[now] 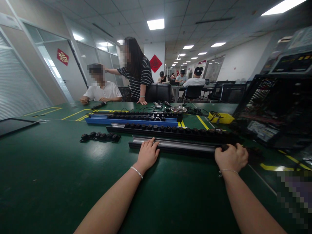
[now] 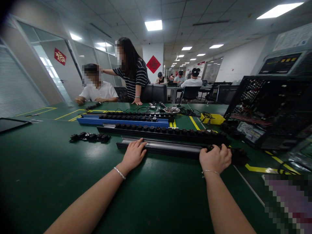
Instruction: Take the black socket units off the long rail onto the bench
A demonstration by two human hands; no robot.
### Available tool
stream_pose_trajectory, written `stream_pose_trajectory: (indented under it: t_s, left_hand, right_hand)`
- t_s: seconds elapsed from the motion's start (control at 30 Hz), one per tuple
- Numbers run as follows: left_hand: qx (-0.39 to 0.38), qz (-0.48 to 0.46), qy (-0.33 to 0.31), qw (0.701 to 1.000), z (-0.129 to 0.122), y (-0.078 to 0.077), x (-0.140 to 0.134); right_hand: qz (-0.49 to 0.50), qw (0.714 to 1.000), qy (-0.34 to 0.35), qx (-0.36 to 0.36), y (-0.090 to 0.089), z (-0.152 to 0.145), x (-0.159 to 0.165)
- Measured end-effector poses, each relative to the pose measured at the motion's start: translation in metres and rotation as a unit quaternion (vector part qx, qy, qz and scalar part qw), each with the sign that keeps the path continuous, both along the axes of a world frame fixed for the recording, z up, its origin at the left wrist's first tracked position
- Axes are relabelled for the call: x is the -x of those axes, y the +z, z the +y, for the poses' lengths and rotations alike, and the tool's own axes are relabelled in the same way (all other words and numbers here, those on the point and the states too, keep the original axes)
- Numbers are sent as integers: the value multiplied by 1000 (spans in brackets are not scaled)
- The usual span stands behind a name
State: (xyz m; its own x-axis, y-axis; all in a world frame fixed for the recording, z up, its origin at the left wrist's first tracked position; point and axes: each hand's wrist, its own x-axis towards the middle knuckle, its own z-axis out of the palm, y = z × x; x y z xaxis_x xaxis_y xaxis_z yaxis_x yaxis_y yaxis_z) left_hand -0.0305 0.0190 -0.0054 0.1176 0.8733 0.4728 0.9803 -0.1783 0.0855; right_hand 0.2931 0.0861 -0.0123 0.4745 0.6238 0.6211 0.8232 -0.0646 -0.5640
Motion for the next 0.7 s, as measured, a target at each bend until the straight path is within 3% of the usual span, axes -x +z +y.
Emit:
stream_pose_trajectory:
  t_s: [0.7]
  left_hand:
    - [0,2,2,1000,-1,1,-1]
  right_hand:
    - [-73,997,-4,12,6,-4,9]
